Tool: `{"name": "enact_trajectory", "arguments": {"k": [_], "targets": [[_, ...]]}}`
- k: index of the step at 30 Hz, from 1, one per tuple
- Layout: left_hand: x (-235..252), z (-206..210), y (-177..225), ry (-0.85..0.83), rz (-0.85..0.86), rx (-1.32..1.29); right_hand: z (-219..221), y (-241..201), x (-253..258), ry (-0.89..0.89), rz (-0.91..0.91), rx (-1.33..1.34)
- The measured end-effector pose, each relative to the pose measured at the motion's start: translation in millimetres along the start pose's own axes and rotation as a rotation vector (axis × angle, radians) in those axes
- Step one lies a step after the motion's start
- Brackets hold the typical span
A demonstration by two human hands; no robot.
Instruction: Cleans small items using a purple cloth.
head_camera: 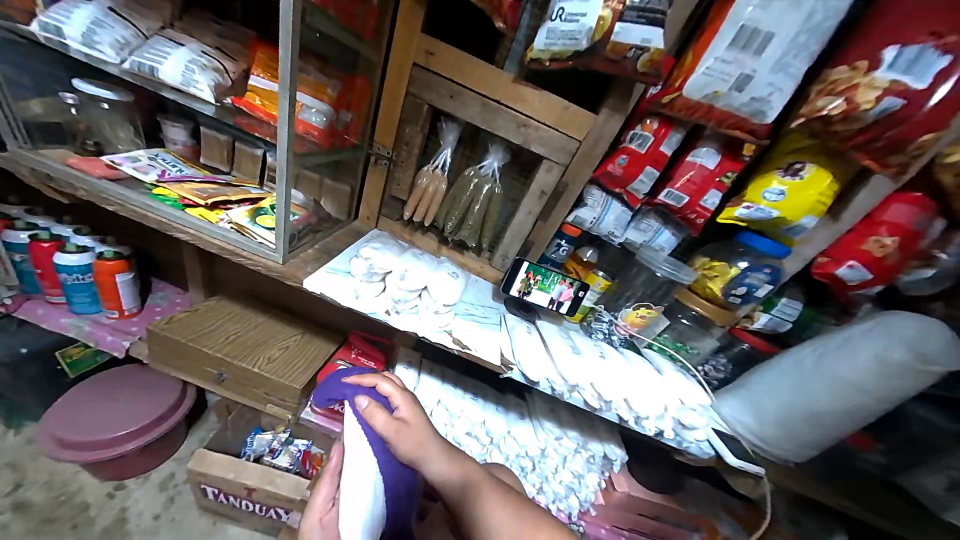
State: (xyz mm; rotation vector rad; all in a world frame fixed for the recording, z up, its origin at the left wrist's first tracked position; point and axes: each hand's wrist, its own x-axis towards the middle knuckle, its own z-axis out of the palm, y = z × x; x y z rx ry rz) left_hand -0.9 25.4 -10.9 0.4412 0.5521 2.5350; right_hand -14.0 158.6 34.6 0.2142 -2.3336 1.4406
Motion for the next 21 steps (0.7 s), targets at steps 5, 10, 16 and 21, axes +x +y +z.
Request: {"name": "enact_trajectory", "arguments": {"k": [5,10,16,21], "targets": [[3.5,-5.9,2.0,-0.05,0.046,-0.103,9.9,8.1,-8.3,0.106,0.037,0.033],[9.8,-4.7,13.7,0.026,0.196,-0.032,39.3,-0.4,-42.0,-0.003,0.022,0.024],[14.7,-12.5,25.3,0.077,0.492,0.438,57.2,-33.5,-59.1,-0.059,-0.115,0.015],[23.2,-23.6,24.0,-0.045,0.632,0.596,50.1,-16.7,-51.7,-0.088,-0.001,0.294]]}}
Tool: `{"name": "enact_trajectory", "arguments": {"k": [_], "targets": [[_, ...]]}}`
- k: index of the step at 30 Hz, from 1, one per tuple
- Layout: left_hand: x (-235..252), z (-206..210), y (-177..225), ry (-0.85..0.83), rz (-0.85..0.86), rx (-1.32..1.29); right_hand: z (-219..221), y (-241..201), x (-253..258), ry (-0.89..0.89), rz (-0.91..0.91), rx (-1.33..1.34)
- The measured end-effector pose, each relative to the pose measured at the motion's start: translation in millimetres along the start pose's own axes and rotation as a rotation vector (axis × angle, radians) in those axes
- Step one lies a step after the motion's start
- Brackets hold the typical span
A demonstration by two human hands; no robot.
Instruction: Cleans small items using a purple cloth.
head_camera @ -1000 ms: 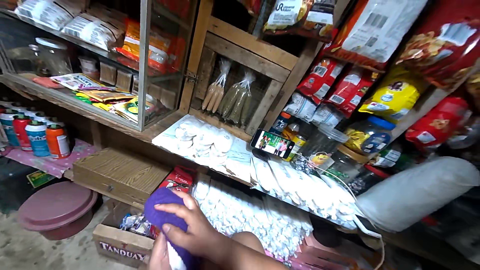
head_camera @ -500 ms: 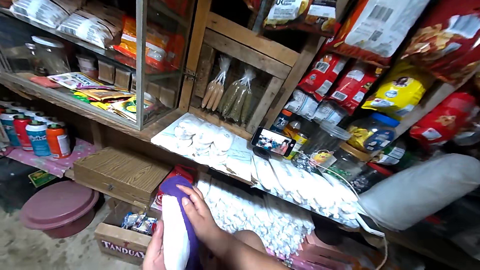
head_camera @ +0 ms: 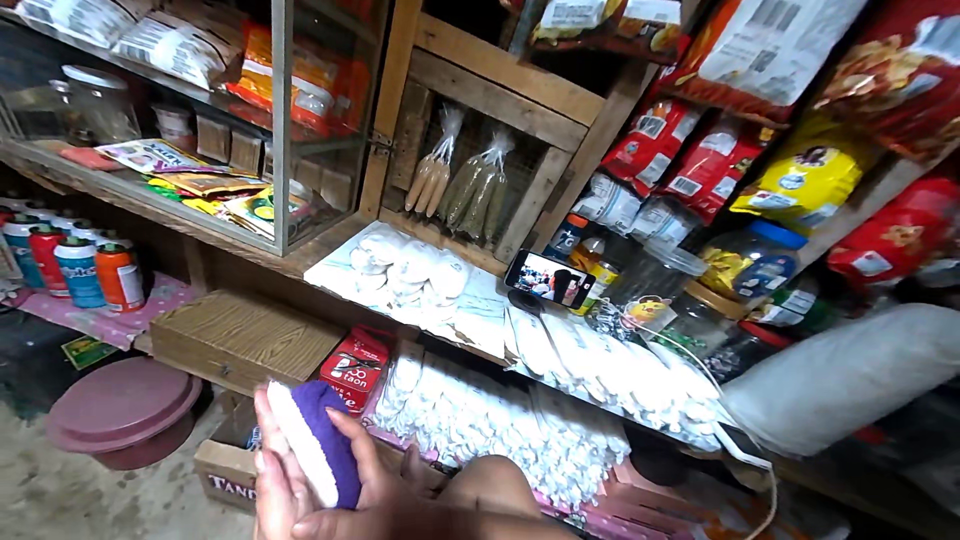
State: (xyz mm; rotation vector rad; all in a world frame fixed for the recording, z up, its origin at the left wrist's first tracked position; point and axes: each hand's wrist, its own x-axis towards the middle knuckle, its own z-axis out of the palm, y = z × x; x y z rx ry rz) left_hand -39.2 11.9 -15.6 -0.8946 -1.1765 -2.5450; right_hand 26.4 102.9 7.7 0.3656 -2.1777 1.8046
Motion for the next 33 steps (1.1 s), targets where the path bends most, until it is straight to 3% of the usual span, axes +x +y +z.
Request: {"name": "enact_trajectory", "arguments": {"k": [4,8,13,15,18,23,29,33], "targets": [[3.7,0.4,8.9,-0.005,-0.14,-0.001,-11.0,-14.2,8.4,0.008,0.124,0.137],[10.1,-7.4,10.8,-0.047,-0.048,-0.095,-21.3,-20.0,12.9,0.14,0.233,0.323],[13.2,-11.5,4.1,0.161,-0.119,-0.183,-26.8,-34.3,14.6,0.268,0.383,0.585],[11.7,-8.6,4.7,0.139,-0.206,-0.201,-23.5,-36.6,13.9,0.274,0.404,0.608],[4.7,1.5,5.5,0.205,-0.237,-0.442,-17.1,-34.2,12.0,0.245,0.444,0.514],[1.6,-7.4,1.6,0.235,-0.155,-0.113,-11.5,-25.0,13.5,0.178,0.432,0.344],[11.2,-8.6,11.9,0.287,-0.255,-0.66,-25.2,-31.8,12.0,-0.04,0.314,0.158],[17.8,-14.6,20.5,0.35,-0.364,-0.702,-52.8,-38.6,13.6,-0.338,0.114,-0.144]]}}
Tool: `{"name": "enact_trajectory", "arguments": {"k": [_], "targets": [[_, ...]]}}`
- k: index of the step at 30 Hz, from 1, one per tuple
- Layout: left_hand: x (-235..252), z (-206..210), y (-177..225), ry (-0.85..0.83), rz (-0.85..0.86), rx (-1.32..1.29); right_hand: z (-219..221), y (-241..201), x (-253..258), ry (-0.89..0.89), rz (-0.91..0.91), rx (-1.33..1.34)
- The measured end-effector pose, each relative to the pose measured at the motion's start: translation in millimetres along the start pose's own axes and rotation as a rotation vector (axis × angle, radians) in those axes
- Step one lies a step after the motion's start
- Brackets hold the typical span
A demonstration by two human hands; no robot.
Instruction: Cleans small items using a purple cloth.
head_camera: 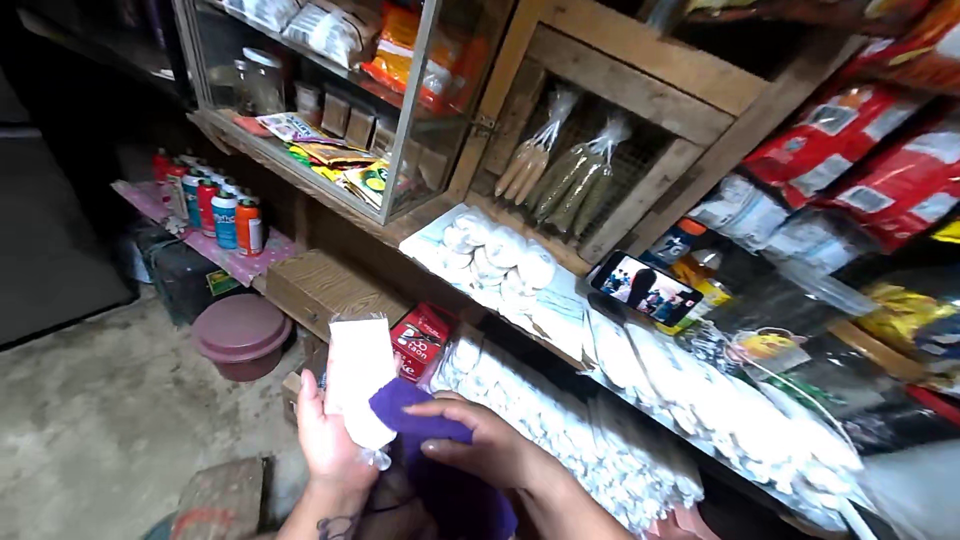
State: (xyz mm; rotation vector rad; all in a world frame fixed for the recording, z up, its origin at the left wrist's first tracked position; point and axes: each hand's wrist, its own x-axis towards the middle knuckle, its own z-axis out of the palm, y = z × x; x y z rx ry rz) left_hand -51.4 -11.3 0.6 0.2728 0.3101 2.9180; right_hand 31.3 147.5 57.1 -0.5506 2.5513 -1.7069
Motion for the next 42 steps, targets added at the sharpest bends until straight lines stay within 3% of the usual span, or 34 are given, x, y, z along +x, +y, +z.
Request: {"name": "enact_trajectory", "arguments": {"k": [2,5,9,10,12,14,17,22,25,30,35,39,42], "targets": [[0.6,3.4,1.8,0.043,0.006,0.055,-11.8,-0.8,-3.3,-0.005,-0.104,-0.125],[-2.8,7.5,-5.0,0.029,0.043,0.135,-10.9,-5.1,-3.6,0.196,-0.125,-0.267],[-9.7,-6.2,-16.7,-0.226,-0.024,-0.034,14.7,4.3,0.9,0.209,-0.208,-0.53],[-10.5,-12.1,-19.7,-0.324,-0.042,-0.069,19.4,10.1,2.8,0.249,-0.27,-0.557],[-19.3,-4.6,-22.9,-0.335,-0.061,-0.012,19.4,22.2,9.9,0.395,-0.393,-0.56],[-30.7,0.7,-27.6,-0.33,-0.084,0.142,10.5,22.6,15.5,0.506,-0.375,-0.549],[-39.0,-0.2,-37.0,-0.386,-0.144,0.172,-0.7,26.0,20.6,0.596,-0.304,-0.556],[-35.4,15.7,-24.0,-0.292,-0.101,0.172,17.6,27.0,11.4,0.519,-0.38,-0.569],[-25.0,5.0,-10.8,-0.29,-0.077,0.091,38.1,25.9,5.9,0.4,-0.452,-0.555],[-7.8,0.0,9.0,-0.133,-0.015,0.01,55.7,31.3,8.8,0.342,-0.558,-0.52],[-28.4,6.7,-8.6,-0.277,-0.005,0.232,28.4,25.7,15.5,0.432,-0.494,-0.538],[-32.5,-21.2,-36.5,-0.448,-0.04,0.361,2.6,32.2,21.6,0.609,-0.389,-0.522],[-36.1,-4.0,-37.5,-0.362,-0.044,0.383,6.2,33.4,17.6,0.588,-0.324,-0.523]]}}
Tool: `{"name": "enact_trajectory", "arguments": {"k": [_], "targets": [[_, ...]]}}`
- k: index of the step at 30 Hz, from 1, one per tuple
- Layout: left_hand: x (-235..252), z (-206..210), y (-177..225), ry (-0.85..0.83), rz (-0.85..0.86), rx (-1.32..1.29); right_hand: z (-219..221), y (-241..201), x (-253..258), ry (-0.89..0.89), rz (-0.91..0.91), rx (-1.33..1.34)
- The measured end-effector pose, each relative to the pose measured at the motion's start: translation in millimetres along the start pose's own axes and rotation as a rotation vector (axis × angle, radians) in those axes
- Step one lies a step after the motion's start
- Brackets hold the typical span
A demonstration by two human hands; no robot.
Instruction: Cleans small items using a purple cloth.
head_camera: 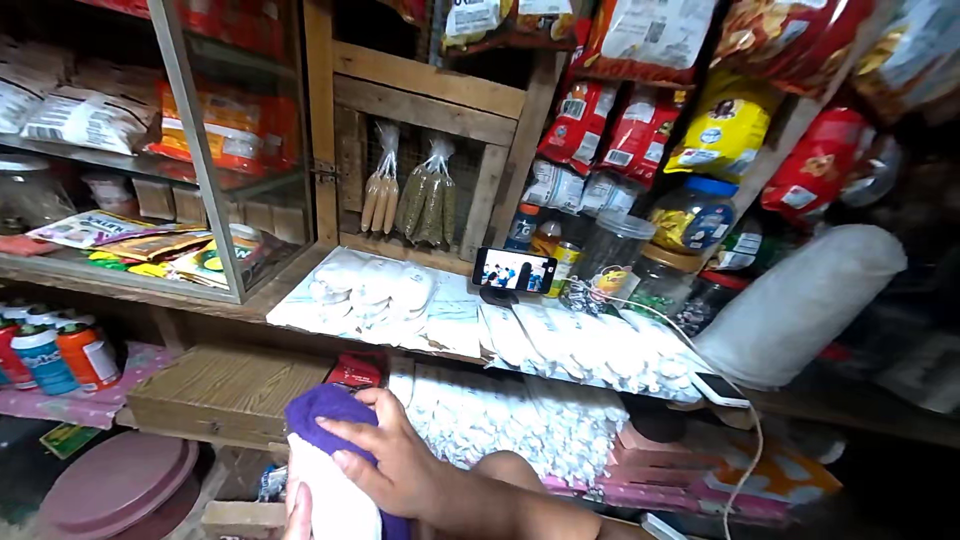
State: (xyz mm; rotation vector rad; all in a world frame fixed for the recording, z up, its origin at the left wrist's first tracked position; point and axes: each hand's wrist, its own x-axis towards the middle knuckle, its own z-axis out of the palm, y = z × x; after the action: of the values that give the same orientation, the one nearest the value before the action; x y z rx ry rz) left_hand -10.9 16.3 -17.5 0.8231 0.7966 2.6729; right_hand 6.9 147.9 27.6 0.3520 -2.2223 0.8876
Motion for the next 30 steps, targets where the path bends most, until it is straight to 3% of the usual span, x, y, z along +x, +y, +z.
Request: {"name": "enact_trajectory", "arguments": {"k": [4,7,10,12,14,16,21,24,30], "targets": [[8.2,5.4,22.0,0.126,-0.004,-0.221,13.1,-16.1,-17.1,-0.107,-0.109,-0.011],[12.9,-16.9,24.1,0.125,0.028,-0.268,22.4,-25.7,-26.0,-0.187,-0.174,0.027],[15.3,-5.7,28.3,0.304,-0.019,-0.35,23.6,-22.8,-25.2,-0.179,-0.256,0.004],[9.2,3.1,25.3,0.243,-0.026,-0.279,16.9,-16.0,-17.9,-0.169,-0.273,-0.031],[4.5,12.0,17.9,0.197,-0.032,-0.154,5.4,-10.6,-7.4,-0.147,-0.195,-0.041],[3.9,21.2,10.9,0.167,-0.1,-0.187,-2.7,-0.6,1.3,-0.063,-0.11,-0.068],[-1.3,-3.9,-13.6,-0.034,-0.143,-0.224,-5.4,10.0,2.9,0.032,0.074,-0.063],[5.1,10.4,8.2,0.164,-0.11,-0.25,6.7,1.1,-8.7,0.018,0.02,-0.074],[20.2,-1.6,32.5,0.368,0.002,-0.364,34.2,-23.2,-37.6,-0.082,-0.197,0.011]]}}
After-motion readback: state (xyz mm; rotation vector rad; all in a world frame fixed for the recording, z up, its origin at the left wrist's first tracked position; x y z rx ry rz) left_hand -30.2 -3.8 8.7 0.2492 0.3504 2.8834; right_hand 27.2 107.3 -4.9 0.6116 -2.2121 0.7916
